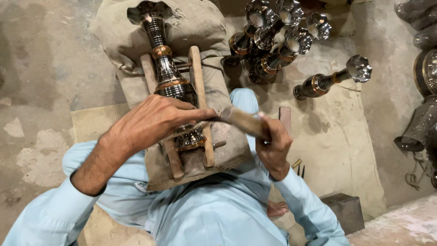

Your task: The person sits on the floor and uses a wooden mallet and metal chisel to engrave a decorative pattern onto a metal vase held in a padded wooden cradle. The person repeatedly strikes the chisel to create a honeycomb-like design on the vase's surface.

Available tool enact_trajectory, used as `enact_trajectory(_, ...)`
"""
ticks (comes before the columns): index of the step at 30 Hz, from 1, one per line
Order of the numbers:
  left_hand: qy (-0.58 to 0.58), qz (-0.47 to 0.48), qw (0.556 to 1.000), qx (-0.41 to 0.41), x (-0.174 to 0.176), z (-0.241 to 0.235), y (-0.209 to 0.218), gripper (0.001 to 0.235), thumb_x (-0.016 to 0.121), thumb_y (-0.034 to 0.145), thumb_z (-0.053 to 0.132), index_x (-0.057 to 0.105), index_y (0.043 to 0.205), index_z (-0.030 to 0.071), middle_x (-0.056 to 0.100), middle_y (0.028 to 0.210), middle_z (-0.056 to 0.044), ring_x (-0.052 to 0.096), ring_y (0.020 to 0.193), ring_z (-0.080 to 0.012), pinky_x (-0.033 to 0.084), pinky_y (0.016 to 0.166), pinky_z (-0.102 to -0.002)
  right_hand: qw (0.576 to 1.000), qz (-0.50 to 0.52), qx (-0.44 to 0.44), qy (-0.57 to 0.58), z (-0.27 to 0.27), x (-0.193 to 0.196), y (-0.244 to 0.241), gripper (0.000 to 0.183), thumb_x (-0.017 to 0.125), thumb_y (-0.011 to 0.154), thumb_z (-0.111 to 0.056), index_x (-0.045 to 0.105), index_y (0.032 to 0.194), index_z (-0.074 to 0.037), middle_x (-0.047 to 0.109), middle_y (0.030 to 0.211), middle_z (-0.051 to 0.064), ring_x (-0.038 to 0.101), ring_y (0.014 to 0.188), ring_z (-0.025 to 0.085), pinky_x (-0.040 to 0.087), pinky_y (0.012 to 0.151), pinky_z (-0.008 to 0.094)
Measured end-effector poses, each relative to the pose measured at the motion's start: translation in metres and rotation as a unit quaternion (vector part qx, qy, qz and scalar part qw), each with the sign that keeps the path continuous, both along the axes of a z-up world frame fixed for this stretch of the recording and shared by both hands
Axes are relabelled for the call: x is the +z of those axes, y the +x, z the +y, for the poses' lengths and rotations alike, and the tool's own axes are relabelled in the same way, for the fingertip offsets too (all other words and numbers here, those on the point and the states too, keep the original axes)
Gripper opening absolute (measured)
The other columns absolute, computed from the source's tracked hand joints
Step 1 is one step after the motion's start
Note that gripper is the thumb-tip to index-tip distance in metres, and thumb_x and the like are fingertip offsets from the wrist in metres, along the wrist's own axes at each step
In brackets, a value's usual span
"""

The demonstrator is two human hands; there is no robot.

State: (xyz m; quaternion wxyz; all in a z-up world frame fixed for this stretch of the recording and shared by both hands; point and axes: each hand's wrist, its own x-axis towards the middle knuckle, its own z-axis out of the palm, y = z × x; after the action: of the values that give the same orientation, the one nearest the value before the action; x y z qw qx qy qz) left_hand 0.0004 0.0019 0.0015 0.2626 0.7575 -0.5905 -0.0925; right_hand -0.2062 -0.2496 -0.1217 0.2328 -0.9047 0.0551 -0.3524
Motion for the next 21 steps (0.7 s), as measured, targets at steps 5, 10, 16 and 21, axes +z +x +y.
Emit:
enact_trajectory(5,-0.004,-0.026,1.000,-0.003,-0.001,0.001,-0.001,0.053,0.067,0.087,0.005,0.068,0.134,0.030,0.080,0.102,-0.001,0.073,0.072,-0.0215,0.058,0.057,-0.038,0.998,-0.005,0.034,0.049,-0.004,0.017,0.003,0.050,0.066,0.083,0.009,0.060,0.130,-0.006,0.070,0.106,0.017,0.069,0.097,0.026,0.057,0.082,0.039)
enact_trajectory(10,-0.081,0.005,0.993,0.089,-0.003,0.008,-0.004,0.053,0.070,0.088,-0.002,0.068,0.133,0.025,0.080,0.109,-0.001,0.077,0.080,-0.0162,0.063,0.059,-0.028,0.970,0.101,0.026,0.222,-0.010,0.040,0.002,0.058,0.072,0.083,0.010,0.055,0.137,-0.002,0.067,0.096,0.009,0.067,0.085,0.016,0.055,0.077,0.032)
enact_trajectory(16,-0.169,0.190,0.956,0.145,-0.007,0.024,0.005,0.049,0.075,0.091,0.007,0.061,0.138,0.012,0.078,0.109,-0.008,0.079,0.098,-0.0177,0.067,0.080,-0.032,0.869,-0.012,0.223,0.441,-0.002,0.035,0.006,0.043,0.073,0.093,0.006,0.049,0.125,-0.009,0.064,0.100,0.001,0.066,0.093,0.011,0.059,0.083,0.029)
enact_trajectory(21,-0.164,0.193,0.957,0.142,-0.013,0.018,0.008,0.050,0.076,0.089,0.008,0.062,0.137,0.014,0.079,0.107,-0.010,0.079,0.096,-0.0176,0.067,0.079,-0.031,0.815,0.170,0.234,0.502,-0.006,0.017,0.028,0.032,0.078,0.094,0.000,0.056,0.117,-0.003,0.067,0.093,0.006,0.068,0.087,0.014,0.059,0.078,0.029)
